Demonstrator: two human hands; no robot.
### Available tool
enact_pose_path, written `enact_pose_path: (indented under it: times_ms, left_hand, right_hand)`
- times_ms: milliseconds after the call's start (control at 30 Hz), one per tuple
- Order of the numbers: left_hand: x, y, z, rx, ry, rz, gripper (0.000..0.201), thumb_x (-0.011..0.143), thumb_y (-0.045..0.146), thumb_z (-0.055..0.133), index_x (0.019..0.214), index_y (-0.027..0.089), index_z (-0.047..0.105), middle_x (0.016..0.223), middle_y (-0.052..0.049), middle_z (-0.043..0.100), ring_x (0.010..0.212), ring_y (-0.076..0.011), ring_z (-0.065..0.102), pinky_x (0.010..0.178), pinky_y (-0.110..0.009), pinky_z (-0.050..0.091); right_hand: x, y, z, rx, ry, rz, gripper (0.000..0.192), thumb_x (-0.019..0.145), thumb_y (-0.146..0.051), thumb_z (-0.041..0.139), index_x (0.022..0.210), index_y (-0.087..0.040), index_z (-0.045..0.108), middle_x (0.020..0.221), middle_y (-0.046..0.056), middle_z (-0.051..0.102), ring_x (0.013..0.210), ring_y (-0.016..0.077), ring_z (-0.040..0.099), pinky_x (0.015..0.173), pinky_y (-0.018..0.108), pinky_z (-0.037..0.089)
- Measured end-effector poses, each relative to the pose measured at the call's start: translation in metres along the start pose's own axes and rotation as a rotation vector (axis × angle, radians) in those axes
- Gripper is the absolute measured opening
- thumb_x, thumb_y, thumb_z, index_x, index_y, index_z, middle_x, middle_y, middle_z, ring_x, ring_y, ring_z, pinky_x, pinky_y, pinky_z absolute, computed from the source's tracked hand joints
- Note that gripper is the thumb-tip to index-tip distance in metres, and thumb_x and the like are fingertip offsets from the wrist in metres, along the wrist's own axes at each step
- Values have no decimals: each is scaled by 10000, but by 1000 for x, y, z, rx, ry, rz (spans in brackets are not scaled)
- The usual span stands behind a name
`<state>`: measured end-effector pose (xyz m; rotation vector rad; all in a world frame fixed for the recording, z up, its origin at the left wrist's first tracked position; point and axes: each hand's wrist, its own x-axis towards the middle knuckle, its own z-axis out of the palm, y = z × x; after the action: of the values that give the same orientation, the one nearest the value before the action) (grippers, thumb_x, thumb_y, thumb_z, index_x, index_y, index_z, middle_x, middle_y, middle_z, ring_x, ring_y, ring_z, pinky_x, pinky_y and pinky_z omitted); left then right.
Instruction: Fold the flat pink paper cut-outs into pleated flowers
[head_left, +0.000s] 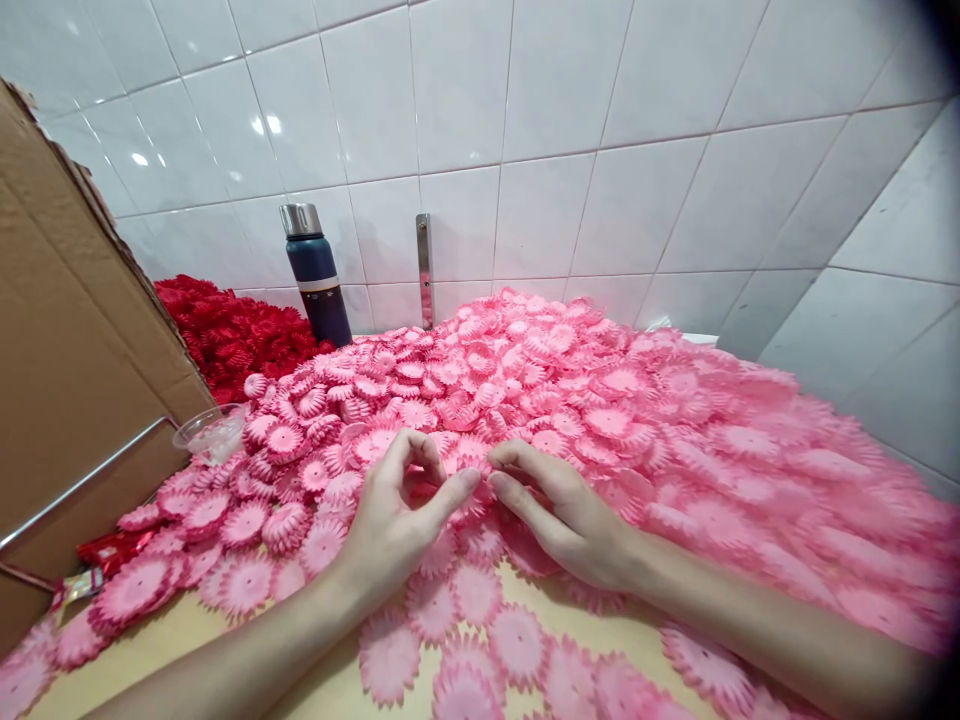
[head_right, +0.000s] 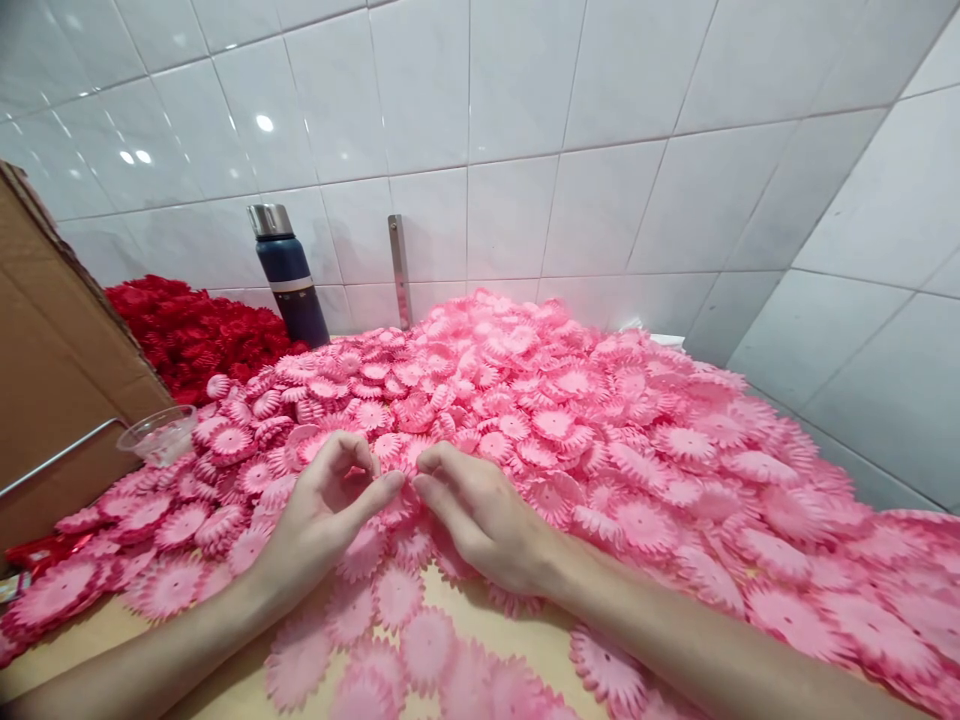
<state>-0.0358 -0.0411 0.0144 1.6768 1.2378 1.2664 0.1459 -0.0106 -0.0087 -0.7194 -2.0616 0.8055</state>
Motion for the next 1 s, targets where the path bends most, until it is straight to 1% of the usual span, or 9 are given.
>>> enact_pose_path:
  times_ms: [167, 300, 400, 533, 600, 733, 833, 900, 1000]
  left_hand:
    - [1, 0, -1, 147, -99, 28, 292, 908, 325, 514, 664, 165, 534, 659, 8, 526, 647, -128, 486, 620, -247, 400]
    - [-1, 2, -1, 111, -49, 13, 317, 900, 298, 503, 611, 175, 464, 596, 29, 459, 578, -114, 426, 558, -236, 364]
    - [-2, 2, -1, 92, -21, -1, 325, 864, 251, 514, 565, 187, 404, 570, 30, 449, 550, -114, 418, 533, -239, 357]
    - [-4, 2, -3, 62, 15, -17, 297, 776, 109, 495, 525, 194, 361, 710, -36, 637, 737, -173, 607, 652, -273, 443]
    - [-4, 1, -3, 50, 25, -15, 284, 746, 77, 493, 524, 194, 362, 820, -67, 693, 836, -204, 643, 717, -304, 469]
    - [-3, -3, -1, 2, 16, 25, 195, 723, 59, 557, 645, 193, 439, 886, -56, 672, 894, -206, 643, 753, -317, 503]
    - [-1, -4, 0, 37, -17, 73, 112, 770, 80, 575, 773, 186, 536, 898, -37, 631, 909, -183, 620, 783, -303, 494]
    - [-1, -3, -1, 115, -56, 94, 45, 814, 148, 598, 780, 176, 588, 873, -36, 629, 857, -170, 609, 784, -299, 479]
    - [0, -1, -1, 171, -99, 123, 135, 835, 257, 635, 738, 164, 624, 834, -38, 633, 814, -166, 601, 783, -299, 469]
  right_hand:
    - [1, 4, 0, 14, 30, 15, 160, 977, -303, 391, 912, -197, 493, 737, 6, 513, 642, 135, 471, 591, 266, 401]
    - [5, 2, 0, 41, 132, 115, 176, 975, -323, 394, 893, -196, 485, 716, -5, 488, 608, 126, 445, 570, 257, 395]
    - [7, 0, -1, 97, 140, 183, 202, 966, -360, 416, 867, -197, 481, 700, -11, 476, 592, 120, 435, 549, 247, 397]
    - [7, 5, -5, 202, 187, 283, 241, 971, -413, 386, 860, -208, 446, 659, -23, 488, 567, 120, 465, 532, 243, 402]
    - [8, 9, -8, 222, 227, 322, 244, 975, -422, 370, 866, -214, 432, 645, -31, 489, 549, 118, 471, 517, 239, 394]
    - [10, 9, -9, 147, 180, 221, 219, 966, -385, 419, 852, -205, 471, 697, -23, 481, 584, 111, 463, 539, 236, 389]
    - [10, 6, -7, 77, 125, 117, 181, 964, -333, 433, 863, -197, 497, 688, -22, 476, 589, 113, 456, 549, 239, 383]
    - [8, 5, -6, 21, 96, 57, 152, 966, -299, 429, 892, -195, 511, 687, -18, 493, 590, 116, 461, 558, 243, 386]
    - [5, 4, -6, -59, 25, -26, 131, 969, -257, 415, 953, -193, 528, 753, 8, 557, 640, 126, 504, 596, 252, 410]
